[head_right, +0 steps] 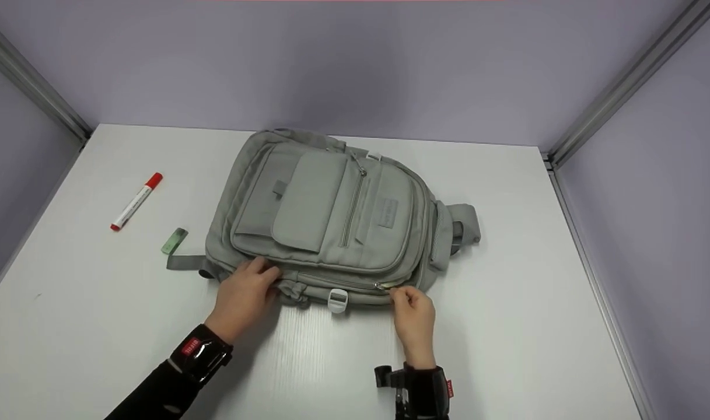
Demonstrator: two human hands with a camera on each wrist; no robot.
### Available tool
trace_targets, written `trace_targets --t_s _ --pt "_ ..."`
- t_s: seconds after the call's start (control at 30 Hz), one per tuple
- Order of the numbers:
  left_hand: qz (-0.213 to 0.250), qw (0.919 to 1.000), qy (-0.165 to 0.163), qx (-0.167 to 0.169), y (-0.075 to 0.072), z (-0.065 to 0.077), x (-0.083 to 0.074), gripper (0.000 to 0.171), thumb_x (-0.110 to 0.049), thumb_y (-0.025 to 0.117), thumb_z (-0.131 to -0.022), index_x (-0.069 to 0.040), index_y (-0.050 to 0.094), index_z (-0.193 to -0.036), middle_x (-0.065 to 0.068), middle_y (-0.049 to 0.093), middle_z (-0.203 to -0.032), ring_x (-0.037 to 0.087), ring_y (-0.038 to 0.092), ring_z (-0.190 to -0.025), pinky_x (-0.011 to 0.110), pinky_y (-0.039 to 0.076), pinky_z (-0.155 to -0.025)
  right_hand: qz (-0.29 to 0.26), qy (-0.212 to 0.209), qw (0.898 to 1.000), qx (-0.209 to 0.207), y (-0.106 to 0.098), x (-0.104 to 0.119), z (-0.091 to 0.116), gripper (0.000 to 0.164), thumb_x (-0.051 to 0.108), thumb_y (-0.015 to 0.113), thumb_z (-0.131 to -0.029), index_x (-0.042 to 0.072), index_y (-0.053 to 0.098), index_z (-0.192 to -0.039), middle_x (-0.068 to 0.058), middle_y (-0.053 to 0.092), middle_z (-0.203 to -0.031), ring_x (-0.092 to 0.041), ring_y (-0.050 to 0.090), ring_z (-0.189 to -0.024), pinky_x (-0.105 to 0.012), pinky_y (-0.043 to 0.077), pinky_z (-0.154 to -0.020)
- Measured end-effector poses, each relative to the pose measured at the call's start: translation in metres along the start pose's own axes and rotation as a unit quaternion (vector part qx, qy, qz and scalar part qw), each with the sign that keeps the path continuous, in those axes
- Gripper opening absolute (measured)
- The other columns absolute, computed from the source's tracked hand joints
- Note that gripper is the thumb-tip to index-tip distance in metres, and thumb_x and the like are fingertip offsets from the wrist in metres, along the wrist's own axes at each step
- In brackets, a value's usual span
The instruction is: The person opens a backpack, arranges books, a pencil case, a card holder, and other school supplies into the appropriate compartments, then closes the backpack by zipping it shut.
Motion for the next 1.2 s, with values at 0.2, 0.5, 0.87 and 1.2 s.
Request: trace_targets --t_s 0.2,0.5,0.87,1.2 --pt "-0.003 0.9997 -0.008 -0.024 -0.001 -0.003 -0.001 0.018 -0.001 0.070 -0.076 -0.011 0.073 -0.091 0.009 0.067 -0.098 0.031 0.066 -0.096 0.043 0.056 -0.088 -0.040 0.014 0.999 -0.028 -0.026 -0.002 -0.008 0.033 0.005 0.049 -0.098 0.009 0.060 -0.067 0.007 0.041 -0.051 -0.005 0.037 -0.045 -0.019 0.031 -0.045" --pt "0.044 0.9989 -0.014 0.011 -0.003 -0.006 -0.011 0.019 -0.006 0.075 -0.076 -0.008 0.069 -0.093 0.011 0.064 -0.096 0.032 0.063 -0.096 0.044 0.052 -0.088 -0.071 0.023 0.996 -0.048 -0.034 -0.008 -0.002 0.034 0.006 0.049 -0.099 0.009 0.057 -0.066 0.006 0.044 -0.054 -0.006 0.040 -0.048 -0.019 0.036 -0.047" --pt "0.035 0.9929 0.088 0.072 0.017 -0.015 -0.140 0.038 -0.020 0.071 -0.085 -0.012 0.065 -0.121 0.004 0.064 -0.115 0.018 0.064 -0.089 0.027 0.055 -0.070 -0.126 0.045 0.991 -0.024 -0.022 -0.012 0.006 0.038 0.010 0.046 -0.100 0.014 0.050 -0.062 0.007 0.043 -0.054 -0.005 0.039 -0.048 -0.018 0.033 -0.047" --pt "-0.064 0.9925 0.104 -0.012 0.045 -0.019 -0.156 0.022 -0.016 0.068 -0.088 -0.013 0.056 -0.107 -0.002 0.052 -0.100 0.011 0.056 -0.074 0.023 0.048 -0.063 -0.185 0.060 0.979 0.065 0.000 -0.011 0.013 0.035 0.013 0.039 -0.103 0.015 0.046 -0.069 0.009 0.040 -0.056 -0.004 0.036 -0.051 -0.019 0.029 -0.052"
Point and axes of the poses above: each hand's wrist, its own z-axis away from the middle knuckle, its own y-axis out of the palm, x = y × z, the point moved 9 cm from there along -z, towards the middle knuckle
